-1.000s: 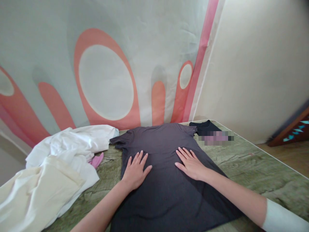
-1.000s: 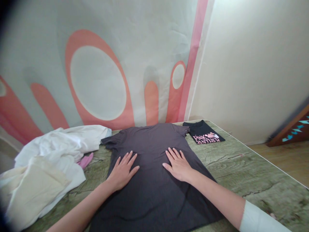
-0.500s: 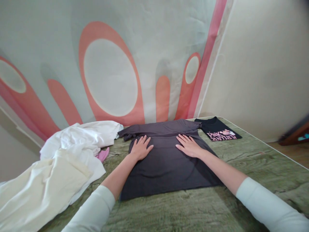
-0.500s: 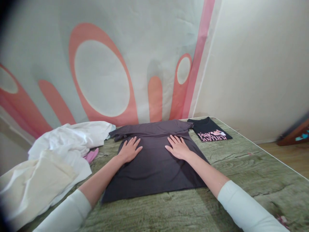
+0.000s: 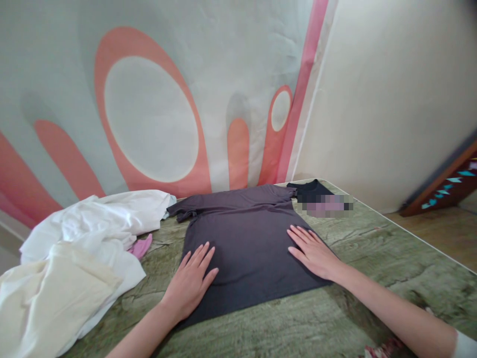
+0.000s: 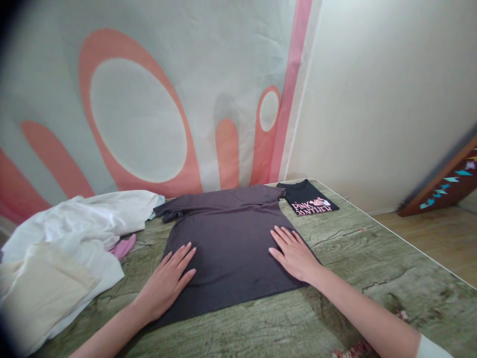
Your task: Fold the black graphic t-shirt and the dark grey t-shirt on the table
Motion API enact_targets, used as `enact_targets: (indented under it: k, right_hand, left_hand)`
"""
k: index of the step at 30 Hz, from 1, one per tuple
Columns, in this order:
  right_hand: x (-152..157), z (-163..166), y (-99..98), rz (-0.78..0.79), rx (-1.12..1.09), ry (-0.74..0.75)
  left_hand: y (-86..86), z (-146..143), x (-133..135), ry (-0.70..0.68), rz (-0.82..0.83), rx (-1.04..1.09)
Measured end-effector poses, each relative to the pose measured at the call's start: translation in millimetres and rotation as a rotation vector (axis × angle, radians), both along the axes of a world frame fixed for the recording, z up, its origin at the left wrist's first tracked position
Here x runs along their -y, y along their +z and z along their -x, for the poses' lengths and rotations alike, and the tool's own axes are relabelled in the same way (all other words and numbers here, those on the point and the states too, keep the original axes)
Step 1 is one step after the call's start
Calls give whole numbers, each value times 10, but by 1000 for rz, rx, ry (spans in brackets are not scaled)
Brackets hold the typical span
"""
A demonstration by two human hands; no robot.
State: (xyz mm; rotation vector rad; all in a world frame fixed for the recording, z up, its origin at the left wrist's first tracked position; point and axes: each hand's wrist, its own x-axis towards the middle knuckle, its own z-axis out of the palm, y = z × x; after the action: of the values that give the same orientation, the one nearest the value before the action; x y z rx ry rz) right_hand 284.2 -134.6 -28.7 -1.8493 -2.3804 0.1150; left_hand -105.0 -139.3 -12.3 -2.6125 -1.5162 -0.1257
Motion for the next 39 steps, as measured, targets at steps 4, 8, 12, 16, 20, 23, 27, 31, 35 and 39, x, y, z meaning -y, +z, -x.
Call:
enact_targets:
  k: [4, 8, 12, 16, 20, 23, 27, 31, 35, 39]
  right_hand:
    - [136, -487, -79, -22, 73, -161]
    - [230, -348, -42, -89, 101, -156]
    - [176, 57, 13, -60, 36, 30]
    - [134, 180, 15, 0, 25, 83]
    - [217, 23, -24, -15, 43, 105]
    - [296, -73, -68, -10, 48, 83]
    - [377, 49, -47, -13, 35, 58]
    - [474, 321, 71, 16, 14, 243]
    - [597, 389, 112, 26, -6, 306]
    - [799, 293, 74, 33, -17, 267]
  left_hand:
    - [16, 164, 196, 14, -52, -13]
    - [133, 41, 317, -49, -89, -27]
    - [226, -133, 332, -149, -23, -45]
    - [207, -149, 377, -150, 27, -28]
    - [213, -163, 560, -99, 67, -7]
    - [297, -236, 716, -89, 113, 15]
    - [459, -331, 852, -227, 228, 11]
    - [498, -361, 939, -344, 319, -8]
    - [331, -346, 1041, -315, 276, 1]
    - [193, -301, 1103, -359, 301, 5]
